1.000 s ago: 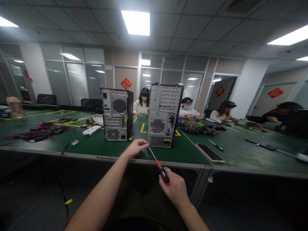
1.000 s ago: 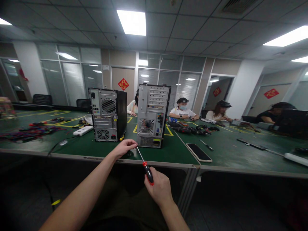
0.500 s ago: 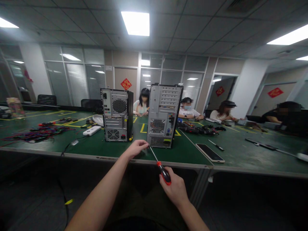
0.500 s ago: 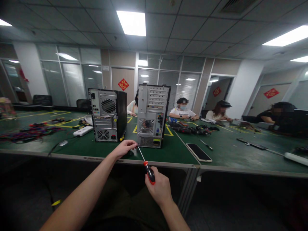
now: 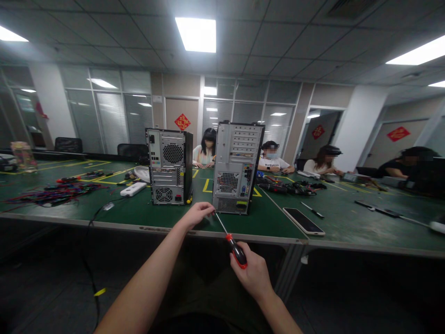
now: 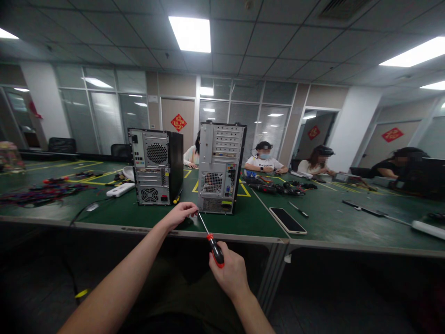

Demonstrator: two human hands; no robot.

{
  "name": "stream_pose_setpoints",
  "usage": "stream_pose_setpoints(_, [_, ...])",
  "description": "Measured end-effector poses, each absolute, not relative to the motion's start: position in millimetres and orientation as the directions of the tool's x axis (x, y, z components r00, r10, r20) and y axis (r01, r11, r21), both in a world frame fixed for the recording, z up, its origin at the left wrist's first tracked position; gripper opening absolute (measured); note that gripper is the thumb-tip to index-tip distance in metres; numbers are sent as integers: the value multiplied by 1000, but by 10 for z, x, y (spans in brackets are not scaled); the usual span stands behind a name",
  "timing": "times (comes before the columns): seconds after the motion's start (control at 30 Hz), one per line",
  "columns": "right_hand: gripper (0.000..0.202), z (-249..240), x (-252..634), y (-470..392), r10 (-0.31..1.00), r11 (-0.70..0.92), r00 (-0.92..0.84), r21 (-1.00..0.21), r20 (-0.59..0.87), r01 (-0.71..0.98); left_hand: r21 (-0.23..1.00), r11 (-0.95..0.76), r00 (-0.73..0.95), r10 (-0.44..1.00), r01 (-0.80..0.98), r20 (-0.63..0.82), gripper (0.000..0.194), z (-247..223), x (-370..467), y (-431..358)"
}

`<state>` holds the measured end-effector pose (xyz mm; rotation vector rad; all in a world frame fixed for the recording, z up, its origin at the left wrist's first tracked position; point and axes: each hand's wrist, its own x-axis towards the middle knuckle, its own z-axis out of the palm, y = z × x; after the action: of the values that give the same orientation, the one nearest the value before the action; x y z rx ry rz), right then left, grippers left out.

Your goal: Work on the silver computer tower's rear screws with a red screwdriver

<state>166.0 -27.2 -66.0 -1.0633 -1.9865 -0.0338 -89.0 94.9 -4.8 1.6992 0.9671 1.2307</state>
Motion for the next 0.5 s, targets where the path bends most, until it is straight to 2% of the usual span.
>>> stream_pose_setpoints(0.23, [20,-647,1654,-287,671,632,-263,-349,693,692,917,-377,230,911,130,342,38,-25,-870,926])
stream_pose_setpoints(0.5, [26,-686,1682,-245,558,643,-293,-181,776,744,905,-395,229,906,160,355,38,-64,-875,960])
